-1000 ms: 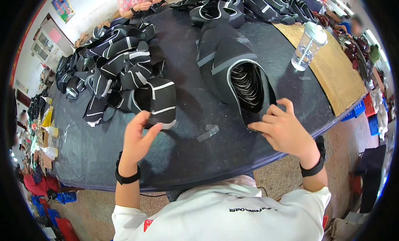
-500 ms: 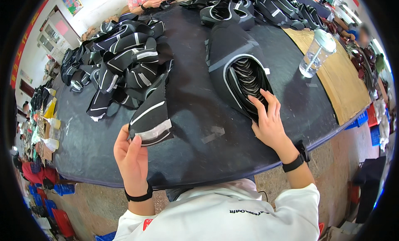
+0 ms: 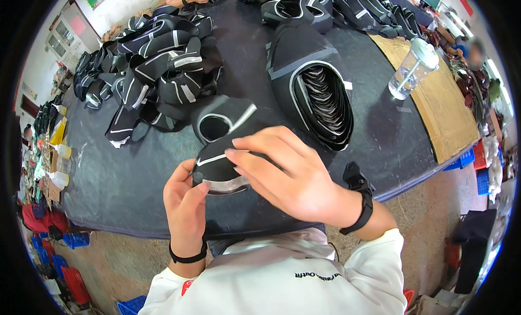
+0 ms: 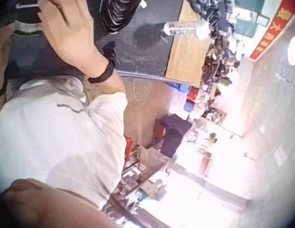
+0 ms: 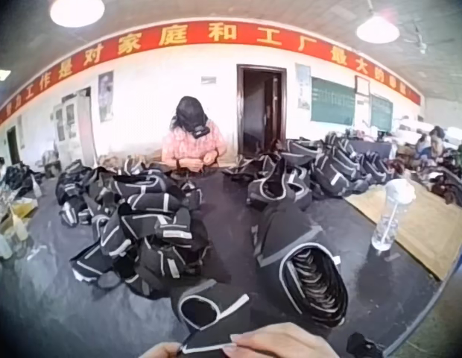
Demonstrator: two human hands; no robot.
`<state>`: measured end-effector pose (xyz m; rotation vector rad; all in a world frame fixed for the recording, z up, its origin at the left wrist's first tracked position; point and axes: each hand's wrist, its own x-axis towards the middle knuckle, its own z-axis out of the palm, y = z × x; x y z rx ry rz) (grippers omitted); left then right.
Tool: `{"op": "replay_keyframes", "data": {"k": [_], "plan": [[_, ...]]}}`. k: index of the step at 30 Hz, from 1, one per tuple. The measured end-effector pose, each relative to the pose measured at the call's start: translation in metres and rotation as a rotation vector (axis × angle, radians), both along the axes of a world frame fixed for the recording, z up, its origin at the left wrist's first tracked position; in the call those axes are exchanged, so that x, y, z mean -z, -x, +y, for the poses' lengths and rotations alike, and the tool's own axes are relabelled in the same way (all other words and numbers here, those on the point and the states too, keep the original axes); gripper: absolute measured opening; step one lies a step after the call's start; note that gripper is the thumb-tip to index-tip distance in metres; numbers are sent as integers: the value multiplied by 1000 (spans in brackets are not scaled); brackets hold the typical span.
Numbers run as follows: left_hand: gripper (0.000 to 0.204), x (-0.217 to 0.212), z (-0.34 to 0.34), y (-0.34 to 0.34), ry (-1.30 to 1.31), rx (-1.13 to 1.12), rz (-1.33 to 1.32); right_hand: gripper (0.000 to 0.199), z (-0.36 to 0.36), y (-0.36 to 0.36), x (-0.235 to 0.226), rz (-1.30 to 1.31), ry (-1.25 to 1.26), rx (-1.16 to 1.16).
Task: The person peels adhesive backing from white strips and presses them onto black shoe components by hand. They repeat this process for several pieces, picking them from a pile and placing the finished components into a stack.
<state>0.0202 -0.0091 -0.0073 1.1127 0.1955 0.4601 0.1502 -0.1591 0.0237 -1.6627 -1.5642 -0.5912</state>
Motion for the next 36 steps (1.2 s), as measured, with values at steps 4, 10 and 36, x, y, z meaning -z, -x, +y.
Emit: {"op": "replay_keyframes", "data": {"k": [4, 10, 36], "plan": [[26, 8, -3, -4, 109, 40, 79, 30, 11, -11, 21, -110, 77, -69], [27, 12, -12, -3, 58, 33, 89, 29, 11, -8, 25, -189, 120, -37], [27, 25, -21, -21, 190, 103, 36, 11, -1, 16, 24, 740, 303, -43]]}}
